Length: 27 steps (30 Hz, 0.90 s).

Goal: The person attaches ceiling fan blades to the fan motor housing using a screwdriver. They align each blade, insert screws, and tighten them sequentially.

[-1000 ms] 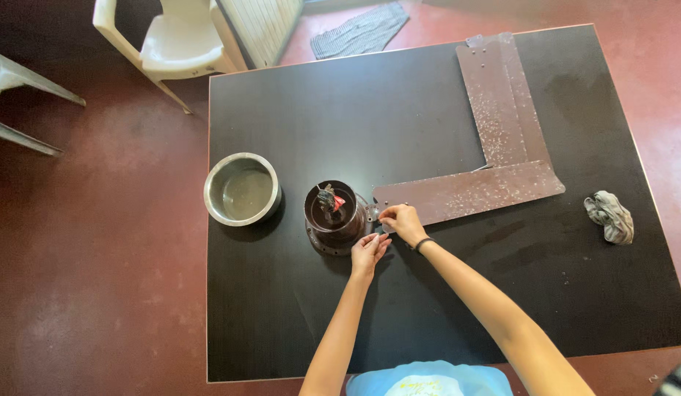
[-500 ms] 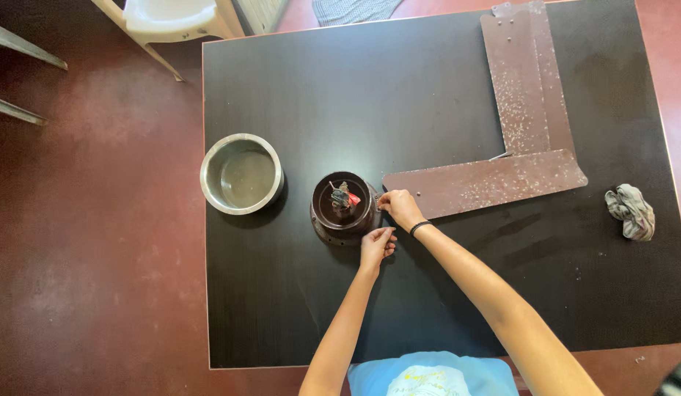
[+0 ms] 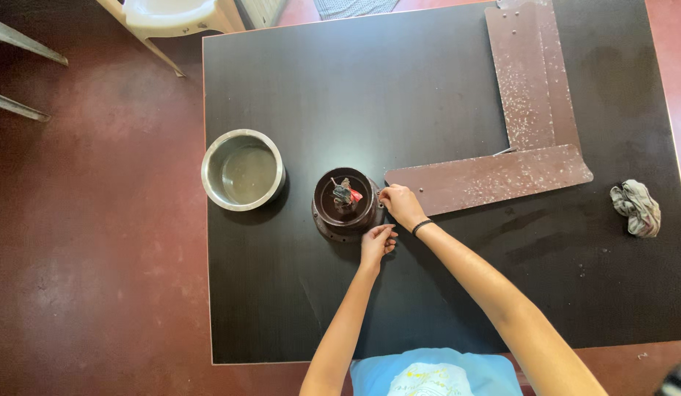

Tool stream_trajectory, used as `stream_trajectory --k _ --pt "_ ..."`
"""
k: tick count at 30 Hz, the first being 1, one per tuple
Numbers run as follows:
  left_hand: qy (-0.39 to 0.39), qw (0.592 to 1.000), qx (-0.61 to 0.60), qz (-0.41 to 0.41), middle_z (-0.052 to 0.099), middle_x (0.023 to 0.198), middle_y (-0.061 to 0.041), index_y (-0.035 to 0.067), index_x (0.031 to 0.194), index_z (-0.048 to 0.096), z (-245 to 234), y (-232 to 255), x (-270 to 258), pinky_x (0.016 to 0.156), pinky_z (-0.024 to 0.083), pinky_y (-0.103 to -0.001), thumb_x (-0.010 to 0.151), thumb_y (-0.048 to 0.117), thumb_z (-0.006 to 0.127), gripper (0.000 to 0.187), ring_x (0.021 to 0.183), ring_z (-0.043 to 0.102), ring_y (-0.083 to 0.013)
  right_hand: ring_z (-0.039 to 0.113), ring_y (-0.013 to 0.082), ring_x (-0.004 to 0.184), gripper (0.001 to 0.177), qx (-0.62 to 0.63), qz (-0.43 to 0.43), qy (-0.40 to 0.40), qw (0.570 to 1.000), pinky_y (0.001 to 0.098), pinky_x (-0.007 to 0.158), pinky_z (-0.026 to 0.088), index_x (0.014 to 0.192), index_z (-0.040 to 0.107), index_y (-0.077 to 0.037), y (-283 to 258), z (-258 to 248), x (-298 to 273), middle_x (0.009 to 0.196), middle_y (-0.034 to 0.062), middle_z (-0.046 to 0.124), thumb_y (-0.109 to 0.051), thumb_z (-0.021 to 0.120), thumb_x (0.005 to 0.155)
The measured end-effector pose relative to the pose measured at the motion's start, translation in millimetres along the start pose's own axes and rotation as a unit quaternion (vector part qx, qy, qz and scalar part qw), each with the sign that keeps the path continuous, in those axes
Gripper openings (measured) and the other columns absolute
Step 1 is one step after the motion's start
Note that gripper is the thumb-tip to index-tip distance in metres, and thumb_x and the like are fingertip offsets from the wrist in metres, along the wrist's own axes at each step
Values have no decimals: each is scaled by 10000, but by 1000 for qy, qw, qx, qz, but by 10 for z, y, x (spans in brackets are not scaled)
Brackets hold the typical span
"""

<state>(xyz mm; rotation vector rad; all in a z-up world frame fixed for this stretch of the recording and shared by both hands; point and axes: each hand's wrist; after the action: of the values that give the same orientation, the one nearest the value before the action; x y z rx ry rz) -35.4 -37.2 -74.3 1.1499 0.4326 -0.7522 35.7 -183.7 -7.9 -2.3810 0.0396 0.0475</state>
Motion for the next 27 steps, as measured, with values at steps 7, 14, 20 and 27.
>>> stream_trajectory --k 7,14,20,27 --pt "5 1000 -19 0 718 890 -28 34 1151 714 -53 -107 107 590 518 -194 1008 172 640 213 673 616 -48 680 320 894 142 -21 -59 -58 996 438 797 545 930 723 -41 -67 -149 -125 910 111 701 -106 751 807" --pt "5 1000 -26 -1 721 889 -11 42 1161 712 -61 -172 121 600 531 -190 1005 158 632 210 668 623 -42 675 308 946 114 -4 -70 -17 997 419 837 549 947 745 -44 34 -158 -172 956 97 706 -76 726 839" --pt "5 1000 -23 -3 723 888 -13 43 1163 715 -35 -137 83 608 537 -190 1012 168 626 215 673 626 -37 662 305 960 124 -26 -78 -17 997 421 850 539 953 781 -61 65 -75 -163 940 94 704 -96 724 848" --pt "4 999 -32 -4 728 899 -12 43 1170 706 -61 -140 90 618 541 -194 1009 155 625 213 669 625 -39 658 312 947 121 -15 -73 -3 997 426 844 536 951 768 -55 30 -75 -165 937 98 699 -108 731 849"
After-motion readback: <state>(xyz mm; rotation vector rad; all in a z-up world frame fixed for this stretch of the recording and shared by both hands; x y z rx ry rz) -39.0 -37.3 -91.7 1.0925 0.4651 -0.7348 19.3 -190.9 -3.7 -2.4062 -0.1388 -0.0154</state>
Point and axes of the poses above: each hand's wrist, its own x-axis towards the middle knuckle, its own z-axis out of the palm, y = z × x
